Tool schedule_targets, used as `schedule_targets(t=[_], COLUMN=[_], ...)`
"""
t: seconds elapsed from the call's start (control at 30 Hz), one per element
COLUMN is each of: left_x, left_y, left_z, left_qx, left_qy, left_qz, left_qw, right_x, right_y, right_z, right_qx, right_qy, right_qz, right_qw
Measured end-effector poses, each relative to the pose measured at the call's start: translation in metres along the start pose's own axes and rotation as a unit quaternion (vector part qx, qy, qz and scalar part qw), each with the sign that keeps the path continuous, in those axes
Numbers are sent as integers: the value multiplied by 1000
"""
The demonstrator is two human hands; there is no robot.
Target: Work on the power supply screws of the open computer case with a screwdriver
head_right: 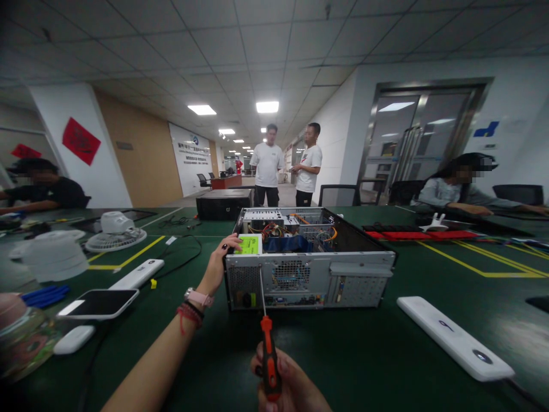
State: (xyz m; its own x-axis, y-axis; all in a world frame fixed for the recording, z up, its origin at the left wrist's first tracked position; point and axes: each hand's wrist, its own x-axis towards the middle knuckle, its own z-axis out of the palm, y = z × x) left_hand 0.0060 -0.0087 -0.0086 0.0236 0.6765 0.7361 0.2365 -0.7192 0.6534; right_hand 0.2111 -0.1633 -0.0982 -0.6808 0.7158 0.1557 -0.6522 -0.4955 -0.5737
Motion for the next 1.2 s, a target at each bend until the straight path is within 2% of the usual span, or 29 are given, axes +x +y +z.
schedule_targets(t=[0.3,0.57,0.9,1.2], left_x=[0,0,0,0], left_y=[3,4,0,1], left_z=[1,1,1,1], left_qx=[7,3,-8,-22], left_qy=[4,5,1,2], left_qz=[-4,-5,-4,1], left_qw=[1000,1000,1000,1000], right_x=[-1,-2,-1,-2], right_y=[1,0,-4,1], right_z=[-1,7,16,6], right_qx=[-10,-35,-35,-23], right_qy=[22,32,60,72], right_qz=[-7,-27,7,2], right_qw=[1000,999,998,997])
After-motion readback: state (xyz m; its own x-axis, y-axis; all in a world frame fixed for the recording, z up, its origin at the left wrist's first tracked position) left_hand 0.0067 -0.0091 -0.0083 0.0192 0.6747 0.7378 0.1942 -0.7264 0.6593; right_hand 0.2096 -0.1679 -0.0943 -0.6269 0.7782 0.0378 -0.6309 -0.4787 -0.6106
